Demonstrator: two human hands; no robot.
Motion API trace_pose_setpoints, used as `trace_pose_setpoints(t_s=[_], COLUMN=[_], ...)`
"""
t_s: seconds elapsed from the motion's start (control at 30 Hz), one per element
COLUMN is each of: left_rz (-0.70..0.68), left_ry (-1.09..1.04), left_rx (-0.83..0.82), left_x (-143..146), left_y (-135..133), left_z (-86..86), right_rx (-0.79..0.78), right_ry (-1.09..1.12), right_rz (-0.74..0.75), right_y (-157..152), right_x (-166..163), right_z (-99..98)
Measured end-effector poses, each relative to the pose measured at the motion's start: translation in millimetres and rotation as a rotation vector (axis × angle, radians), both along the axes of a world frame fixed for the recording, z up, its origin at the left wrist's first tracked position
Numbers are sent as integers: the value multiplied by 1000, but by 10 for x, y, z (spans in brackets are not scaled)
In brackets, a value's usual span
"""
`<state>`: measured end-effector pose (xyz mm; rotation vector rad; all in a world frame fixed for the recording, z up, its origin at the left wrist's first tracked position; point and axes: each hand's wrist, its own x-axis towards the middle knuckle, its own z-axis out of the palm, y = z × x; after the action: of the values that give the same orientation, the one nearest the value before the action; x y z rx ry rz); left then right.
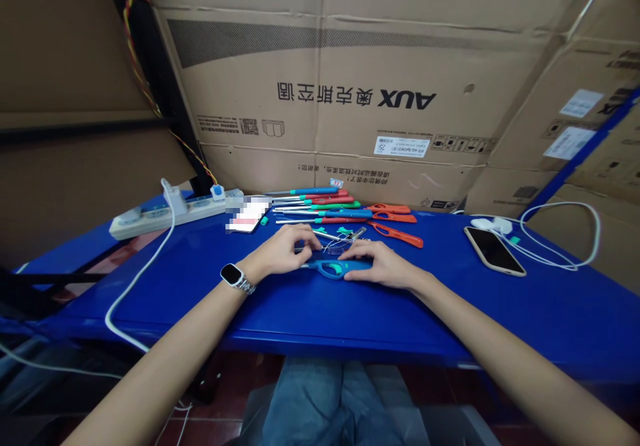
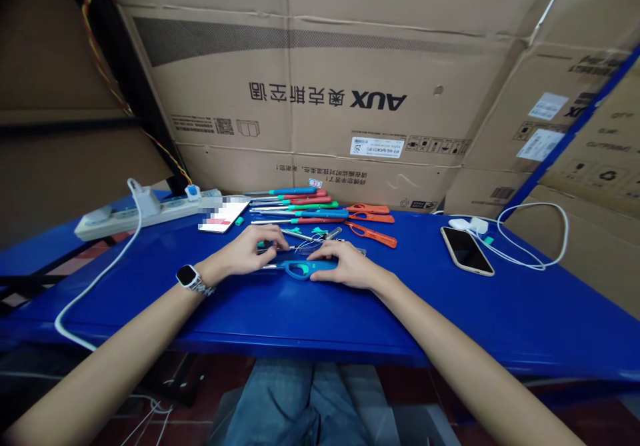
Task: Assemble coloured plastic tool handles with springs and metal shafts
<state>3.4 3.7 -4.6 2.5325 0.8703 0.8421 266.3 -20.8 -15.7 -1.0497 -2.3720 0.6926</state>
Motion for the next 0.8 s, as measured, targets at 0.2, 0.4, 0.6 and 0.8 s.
trace_pose_setpoints(t_s=[0.2,0.4,0.6,0.8], left_rz=[-14,8,-25,-34], left_ry=[88,248,283,239], left_rx=[-96,-69,-46,-81], left_x=[-23,62,157,141], left_y=[-17,-97,-123,-70], left_z=[5,-9,-13,-121], right_rx=[18,-37,-81,-59], right_ry=[-14,-27,-28,41], right_rz=[18,5,-15,-33], right_y=[23,31,-17,-61], right_x=[-19,-23,-61,-88], right_z=[13,41,63,-15])
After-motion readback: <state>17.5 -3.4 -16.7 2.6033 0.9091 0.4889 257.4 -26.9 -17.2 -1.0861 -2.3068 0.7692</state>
